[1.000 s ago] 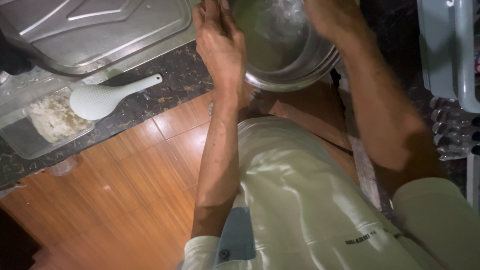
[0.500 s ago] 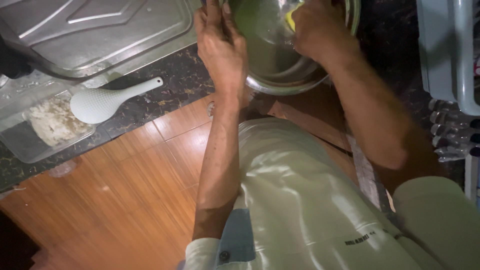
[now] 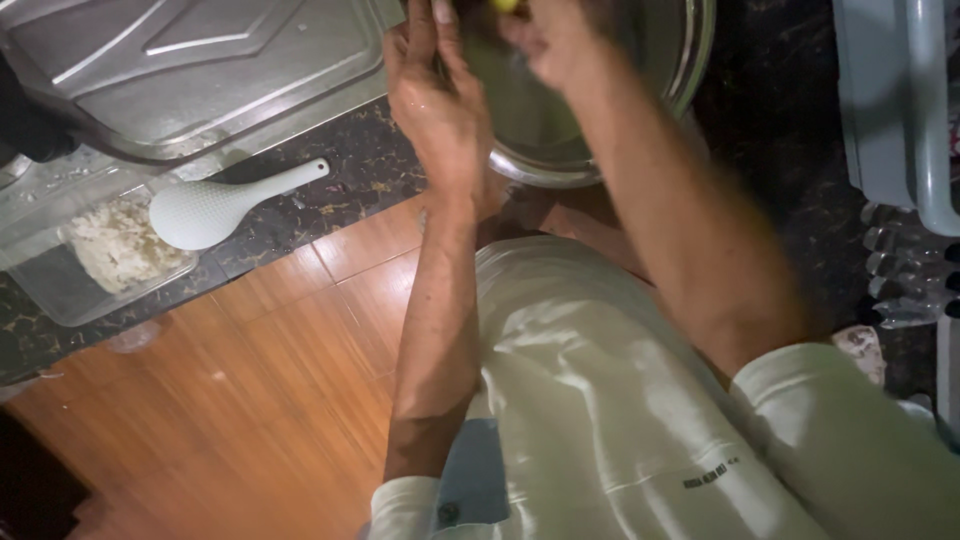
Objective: The person holds a rice cooker inner pot at the kitchen sink, scrubs its interior and rim with a sponge, rinses it under the tap, and also scrubs a white rice paddle with the sponge before rinsing it.
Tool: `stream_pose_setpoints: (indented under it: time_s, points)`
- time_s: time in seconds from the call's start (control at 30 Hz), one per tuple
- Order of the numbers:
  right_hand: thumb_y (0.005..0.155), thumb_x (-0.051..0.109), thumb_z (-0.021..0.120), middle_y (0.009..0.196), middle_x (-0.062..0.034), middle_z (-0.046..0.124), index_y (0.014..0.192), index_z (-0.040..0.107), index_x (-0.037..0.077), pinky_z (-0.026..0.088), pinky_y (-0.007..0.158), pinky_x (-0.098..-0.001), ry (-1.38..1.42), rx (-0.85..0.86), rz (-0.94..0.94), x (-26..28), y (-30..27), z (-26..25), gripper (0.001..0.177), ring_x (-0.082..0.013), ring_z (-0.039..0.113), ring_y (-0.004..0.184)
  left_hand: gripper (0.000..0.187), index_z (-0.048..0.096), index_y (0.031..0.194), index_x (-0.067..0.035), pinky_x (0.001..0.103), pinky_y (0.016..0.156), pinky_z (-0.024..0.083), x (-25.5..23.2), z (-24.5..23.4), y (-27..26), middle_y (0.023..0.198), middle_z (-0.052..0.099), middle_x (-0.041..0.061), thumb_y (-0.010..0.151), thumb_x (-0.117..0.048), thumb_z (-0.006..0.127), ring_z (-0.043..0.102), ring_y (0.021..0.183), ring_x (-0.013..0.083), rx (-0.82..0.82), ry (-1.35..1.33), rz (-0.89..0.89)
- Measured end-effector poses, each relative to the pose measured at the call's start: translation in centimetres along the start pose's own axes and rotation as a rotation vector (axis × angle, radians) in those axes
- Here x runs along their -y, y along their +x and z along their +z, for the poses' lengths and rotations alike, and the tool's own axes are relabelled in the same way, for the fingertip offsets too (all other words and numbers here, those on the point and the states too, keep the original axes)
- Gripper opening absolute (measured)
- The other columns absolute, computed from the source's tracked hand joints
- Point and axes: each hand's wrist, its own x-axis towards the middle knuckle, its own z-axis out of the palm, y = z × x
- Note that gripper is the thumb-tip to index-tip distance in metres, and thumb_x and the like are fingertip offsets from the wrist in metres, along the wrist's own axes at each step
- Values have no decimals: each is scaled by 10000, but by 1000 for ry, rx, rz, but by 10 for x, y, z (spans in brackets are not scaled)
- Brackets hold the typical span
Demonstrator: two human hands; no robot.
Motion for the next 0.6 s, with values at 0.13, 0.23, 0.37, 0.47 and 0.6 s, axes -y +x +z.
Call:
stream_pose_setpoints:
  time_s: [0.13, 0.23, 0.37, 0.47, 0.6]
  points:
    - [1012, 78, 587, 891, -192, 599, 1189, 642, -6, 370, 542, -377, -260, 151, -67, -1, -62, 10, 204, -297, 457, 721, 319, 640, 1411, -126, 364, 768, 542, 1, 1, 6, 951, 593, 47, 1124, -256, 591, 615, 802, 172, -10, -53, 42]
    - [868, -58, 565, 1371, -190, 674, 1441, 560, 19, 520, 1101, -377, -527, 541, -622, 15, -117, -2, 578, -304, 649, 1277, 326, 632, 1425, -120, 370, 773, 539, 1, 2, 4, 942, 581, 52, 1124, -238, 586, 610, 775, 168, -16, -43, 45]
    - [792, -27, 575, 1395, -162, 627, 1393, 627, 133, 447, 1134, -418, -1367, 570, 16, 54, -149, -24, 624, -285, 616, 1284, 338, 628, 1431, -115, 385, 758, 527, 0, 3, 4, 934, 564, 69, 1107, -203, 589, 594, 783, 186, -24, -29, 33]
    - [804, -24, 574, 1427, -187, 601, 1397, 600, 84, 451, 1142, -424, -1422, 622, -43, 59, -141, -31, 603, -308, 603, 1310, 322, 633, 1420, -108, 390, 758, 527, 0, 3, 5, 937, 566, 74, 1110, -186, 593, 593, 780, 193, -29, -23, 38]
    - [748, -63, 625, 1413, -204, 544, 1456, 494, 56, 481, 1030, -417, -958, 417, -165, 24, -103, -11, 730, -304, 560, 1249, 321, 611, 1426, -103, 383, 780, 547, 0, 3, 3, 964, 604, 80, 1113, -172, 593, 640, 817, 212, -24, -28, 42]
